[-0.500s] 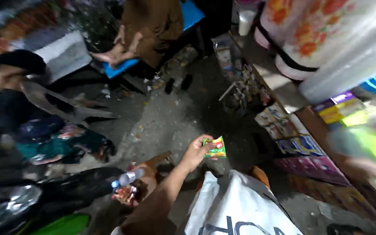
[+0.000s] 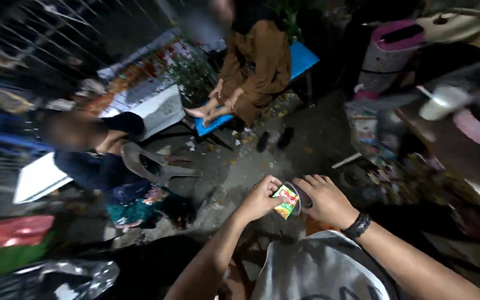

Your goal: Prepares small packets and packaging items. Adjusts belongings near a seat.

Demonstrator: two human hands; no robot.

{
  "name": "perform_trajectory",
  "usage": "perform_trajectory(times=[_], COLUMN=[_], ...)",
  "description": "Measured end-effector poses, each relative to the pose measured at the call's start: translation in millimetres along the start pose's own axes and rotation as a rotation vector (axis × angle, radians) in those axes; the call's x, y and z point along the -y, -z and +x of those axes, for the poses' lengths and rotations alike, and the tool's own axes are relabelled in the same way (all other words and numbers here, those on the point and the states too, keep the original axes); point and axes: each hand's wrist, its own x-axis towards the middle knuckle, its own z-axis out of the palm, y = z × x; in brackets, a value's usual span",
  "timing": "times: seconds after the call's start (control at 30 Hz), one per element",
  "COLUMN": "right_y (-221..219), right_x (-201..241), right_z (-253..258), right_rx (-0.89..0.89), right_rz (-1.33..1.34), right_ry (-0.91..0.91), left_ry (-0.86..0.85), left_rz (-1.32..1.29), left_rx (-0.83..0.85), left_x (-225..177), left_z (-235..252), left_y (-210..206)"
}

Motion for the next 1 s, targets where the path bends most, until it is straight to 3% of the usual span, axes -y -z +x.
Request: perform_trajectory(times=[0.13,0.23,0.43,0.6,0.73,0.83,1.0], right_y=[20.0,42.0,51.7,48.1,50.6,58.9,83.6], right_x=[-6.7,-14.8,-49.2,-93.4,-119.3,-142.6,-190.1], right_z=[114.5,186.8,296.8,372.3,410.7,427.1,420.5], right_rx=[0.002,0.017,-0.04,-0.249,-0.563,-0.729,-0.897], right_rz=[0.063,0.191,0.46,0.544,0.674,0.687,0.659], right_ry=[0.065,0.015,-0.106,-0.26,-0.387,-0.419,-0.543], left_ry=[0.096,0.093,0.099,-0.027,-0.198,-0.329,-0.662], left_rz=[0.189,0.385,0.56,0.518,0.386,0.593,0.842], left_rx=[-0.133,-0.203,0.169,0.074,0.19,0.34,0.434], left_x=[-27.9,-51.0,-85.8,-92.4,-105.6,-133.8,-184.5], left_z=[63.4,111.5,212.1,317.7,394.4,439.9,517.3], left_y=[86.6,145.0,239.8,283.5,307.3,310.2,278.1])
